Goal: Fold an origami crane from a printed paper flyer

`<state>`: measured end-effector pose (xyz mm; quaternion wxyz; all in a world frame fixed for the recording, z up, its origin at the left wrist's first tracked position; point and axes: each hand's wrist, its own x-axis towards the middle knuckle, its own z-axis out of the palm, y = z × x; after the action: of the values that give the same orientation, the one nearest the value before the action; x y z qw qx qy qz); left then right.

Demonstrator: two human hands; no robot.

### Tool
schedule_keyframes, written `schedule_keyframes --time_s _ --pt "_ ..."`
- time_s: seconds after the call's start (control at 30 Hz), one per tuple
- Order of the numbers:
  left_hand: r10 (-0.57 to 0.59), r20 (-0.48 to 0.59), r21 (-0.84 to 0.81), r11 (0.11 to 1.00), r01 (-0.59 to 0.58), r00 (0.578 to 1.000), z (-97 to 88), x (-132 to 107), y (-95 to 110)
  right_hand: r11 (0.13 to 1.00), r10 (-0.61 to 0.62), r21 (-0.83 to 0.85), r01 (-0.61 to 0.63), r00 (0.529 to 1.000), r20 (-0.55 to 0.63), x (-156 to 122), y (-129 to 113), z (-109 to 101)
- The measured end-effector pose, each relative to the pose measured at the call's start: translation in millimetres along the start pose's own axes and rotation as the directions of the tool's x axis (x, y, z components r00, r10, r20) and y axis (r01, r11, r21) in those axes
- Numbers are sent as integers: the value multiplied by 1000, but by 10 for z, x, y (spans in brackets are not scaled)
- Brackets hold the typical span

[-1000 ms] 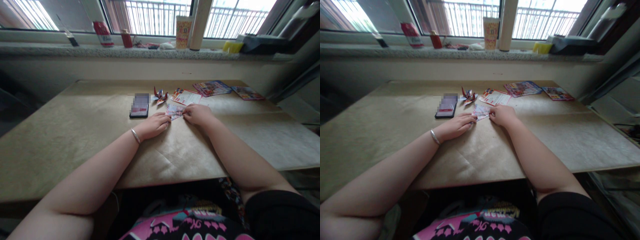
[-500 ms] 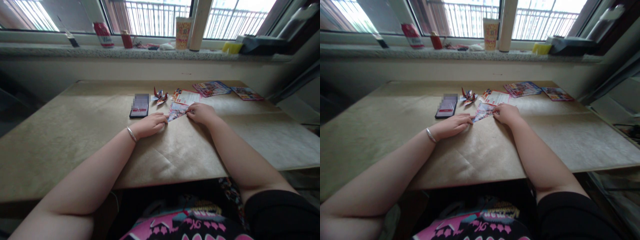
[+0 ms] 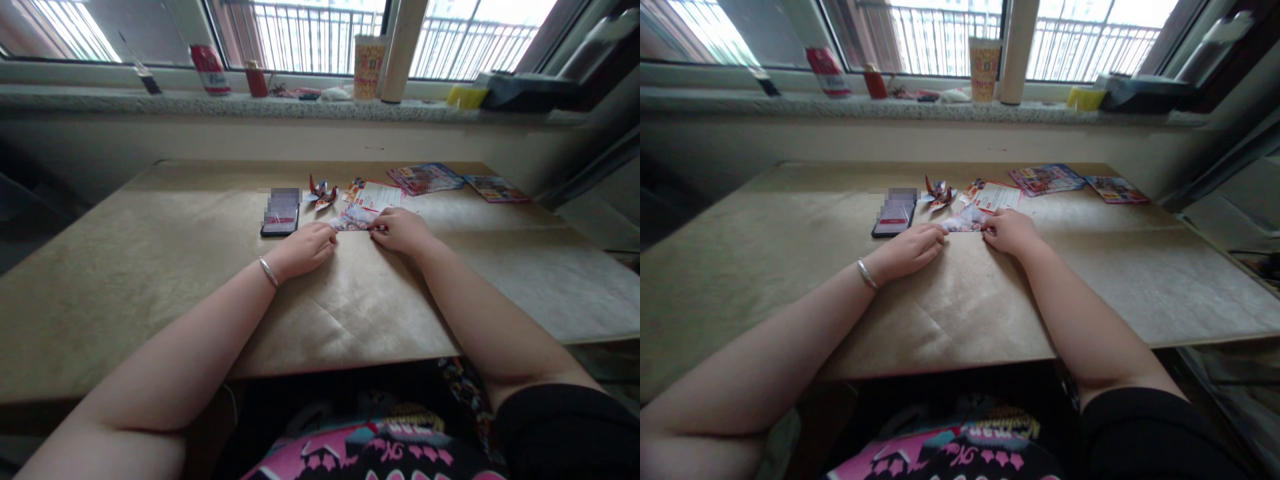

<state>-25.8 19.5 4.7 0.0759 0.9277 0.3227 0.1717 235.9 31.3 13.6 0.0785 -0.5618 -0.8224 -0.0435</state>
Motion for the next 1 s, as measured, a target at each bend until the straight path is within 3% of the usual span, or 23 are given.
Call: schedule_keyframes --time_s 0.1,0.37,1.0 --pt "30 -17 60 998 -29 999 71 7 43 993 -99 61 98 995 18 -14 -126 -17" --pt "2 66 141 990 -11 998 137 -6 79 961 -264 81 263 965 -6 -35 -359 7" --pt "-10 76 375 927 -19 997 127 6 253 946 -323 28 322 945 57 -11 -299 -72"
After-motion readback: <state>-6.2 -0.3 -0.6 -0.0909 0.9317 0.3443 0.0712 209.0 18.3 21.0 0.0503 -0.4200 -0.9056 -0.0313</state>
